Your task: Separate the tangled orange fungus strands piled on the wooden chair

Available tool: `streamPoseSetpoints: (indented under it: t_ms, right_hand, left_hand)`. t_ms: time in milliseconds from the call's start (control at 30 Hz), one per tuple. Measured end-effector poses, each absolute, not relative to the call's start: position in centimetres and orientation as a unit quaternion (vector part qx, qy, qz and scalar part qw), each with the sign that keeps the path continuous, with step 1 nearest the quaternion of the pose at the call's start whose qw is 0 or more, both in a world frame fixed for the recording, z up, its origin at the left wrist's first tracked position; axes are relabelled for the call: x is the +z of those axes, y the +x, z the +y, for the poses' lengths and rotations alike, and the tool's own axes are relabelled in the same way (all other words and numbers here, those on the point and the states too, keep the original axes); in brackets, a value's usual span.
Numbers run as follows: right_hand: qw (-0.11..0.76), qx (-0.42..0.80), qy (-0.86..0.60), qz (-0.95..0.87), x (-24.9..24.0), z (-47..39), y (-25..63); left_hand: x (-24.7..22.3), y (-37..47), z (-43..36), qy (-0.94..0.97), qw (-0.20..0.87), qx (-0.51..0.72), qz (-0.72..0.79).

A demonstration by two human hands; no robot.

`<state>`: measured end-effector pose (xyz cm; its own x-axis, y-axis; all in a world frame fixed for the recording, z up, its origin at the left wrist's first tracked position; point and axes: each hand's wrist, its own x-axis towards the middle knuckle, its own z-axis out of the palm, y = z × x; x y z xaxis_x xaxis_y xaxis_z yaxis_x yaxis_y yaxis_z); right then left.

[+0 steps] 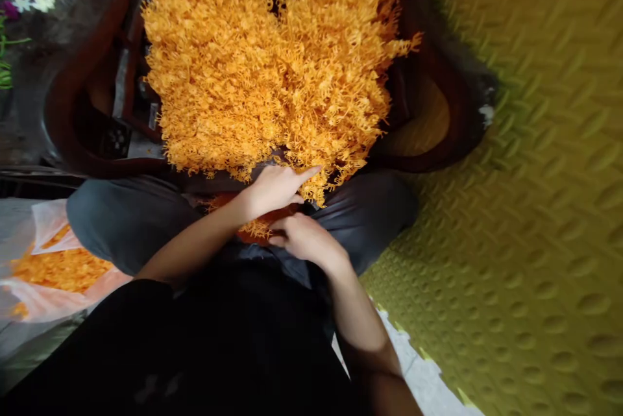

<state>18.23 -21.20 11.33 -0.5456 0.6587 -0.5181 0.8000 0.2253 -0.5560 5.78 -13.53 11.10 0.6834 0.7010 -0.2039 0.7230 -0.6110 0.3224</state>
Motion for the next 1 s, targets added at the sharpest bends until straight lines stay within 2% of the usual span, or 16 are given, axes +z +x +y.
streamPoseSetpoints:
  t_ms: [67, 200, 267, 433, 567, 733, 1000]
  right_hand:
    - [0.0, -0.383, 0.538, 0.751, 12.3, -21.9, 22.6]
    - [-0.074, -0.236, 0.678, 0.692, 12.2, -22.8, 27.2]
    - [-0.072, -0.189, 0.697, 0.688, 11.5, -23.1, 26.7]
    - [0.032, -0.12, 0.7, 0.703, 9.9, -22.1, 22.6]
    - [0.02, -0.108, 0.715, 0.69, 8.5, -20.2, 22.0]
    - [-0.076, -0.132, 0.71, 0.688, 7.6, -19.0, 23.3]
    - [-0.278, -0.072, 0.669, 0.686, 9.9, -16.1, 24.7]
  left_hand:
    - [9.1, 7.1, -14.1, 0.89, 0.156, -0.046, 0.425]
    - [6.8, 7.7, -13.7, 0.889, 0.102, -0.045, 0.443]
    - [6.1, 7.1, -13.0, 0.902, 0.112, -0.036, 0.415]
    - [4.8, 4.4, -11.6, 0.928, 0.14, 0.014, 0.344]
    - [4.2, 1.8, -10.9, 0.942, 0.096, 0.03, 0.319]
    - [4.1, 0.0, -10.3, 0.914, 0.034, 0.051, 0.4]
    - [3.5, 0.6, -10.9, 0.917, 0.063, 0.081, 0.386]
